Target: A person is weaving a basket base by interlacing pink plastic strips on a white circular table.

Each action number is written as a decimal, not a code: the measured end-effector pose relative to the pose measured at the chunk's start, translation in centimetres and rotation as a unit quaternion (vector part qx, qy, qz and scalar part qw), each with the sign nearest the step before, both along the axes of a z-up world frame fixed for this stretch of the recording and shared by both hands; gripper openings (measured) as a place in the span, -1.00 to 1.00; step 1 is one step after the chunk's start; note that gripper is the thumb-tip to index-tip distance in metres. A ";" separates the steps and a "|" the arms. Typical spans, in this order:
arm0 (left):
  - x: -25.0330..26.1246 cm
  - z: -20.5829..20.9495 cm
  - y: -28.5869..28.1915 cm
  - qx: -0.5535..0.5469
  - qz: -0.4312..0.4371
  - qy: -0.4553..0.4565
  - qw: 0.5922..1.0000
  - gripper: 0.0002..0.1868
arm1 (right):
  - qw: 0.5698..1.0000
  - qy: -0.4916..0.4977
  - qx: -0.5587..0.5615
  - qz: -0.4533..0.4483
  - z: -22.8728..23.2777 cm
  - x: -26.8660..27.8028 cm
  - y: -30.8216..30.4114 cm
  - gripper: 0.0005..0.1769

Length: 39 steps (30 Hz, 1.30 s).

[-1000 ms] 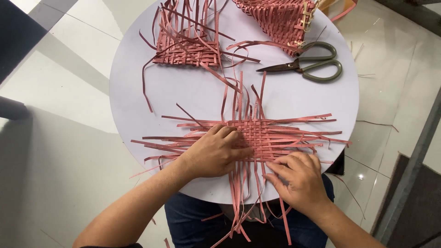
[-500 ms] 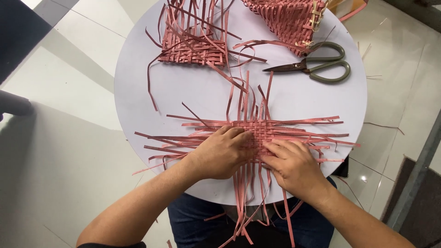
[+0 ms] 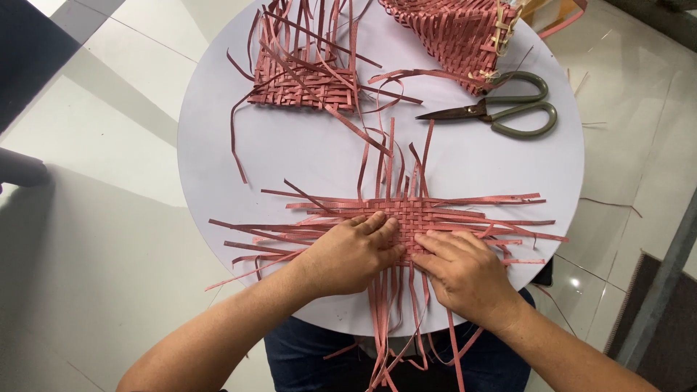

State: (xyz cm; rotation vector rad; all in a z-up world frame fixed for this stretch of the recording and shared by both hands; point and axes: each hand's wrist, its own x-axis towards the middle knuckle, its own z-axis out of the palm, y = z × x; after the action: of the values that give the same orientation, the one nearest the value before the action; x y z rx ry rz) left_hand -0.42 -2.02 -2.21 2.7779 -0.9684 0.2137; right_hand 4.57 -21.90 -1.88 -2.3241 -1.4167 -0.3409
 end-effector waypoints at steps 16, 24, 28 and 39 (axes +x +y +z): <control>2.1 2.0 0.4 -0.050 -0.062 -0.017 0.997 -0.67 | 0.988 -0.017 0.138 -0.062 2.2 -3.3 -1.4 -0.82; 4.7 1.2 -1.3 -0.076 -0.056 -0.029 0.995 -0.71 | 0.975 0.015 0.048 -0.215 0.4 -5.3 -2.4 -0.72; 4.7 0.9 -1.7 -0.063 -0.043 -0.051 0.996 -0.63 | 0.969 0.024 0.025 -0.244 0.1 -5.4 -2.2 -0.68; 5.0 0.8 -1.5 -0.091 -0.016 -0.029 0.995 -0.60 | 0.969 0.076 -0.008 -0.234 0.5 -5.3 -1.5 -0.70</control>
State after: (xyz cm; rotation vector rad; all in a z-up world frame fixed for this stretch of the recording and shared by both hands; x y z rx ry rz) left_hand 4.60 -3.51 -1.38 2.6027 -0.9545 0.3601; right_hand -0.73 -23.41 -1.41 -2.6189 -0.7911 -0.2716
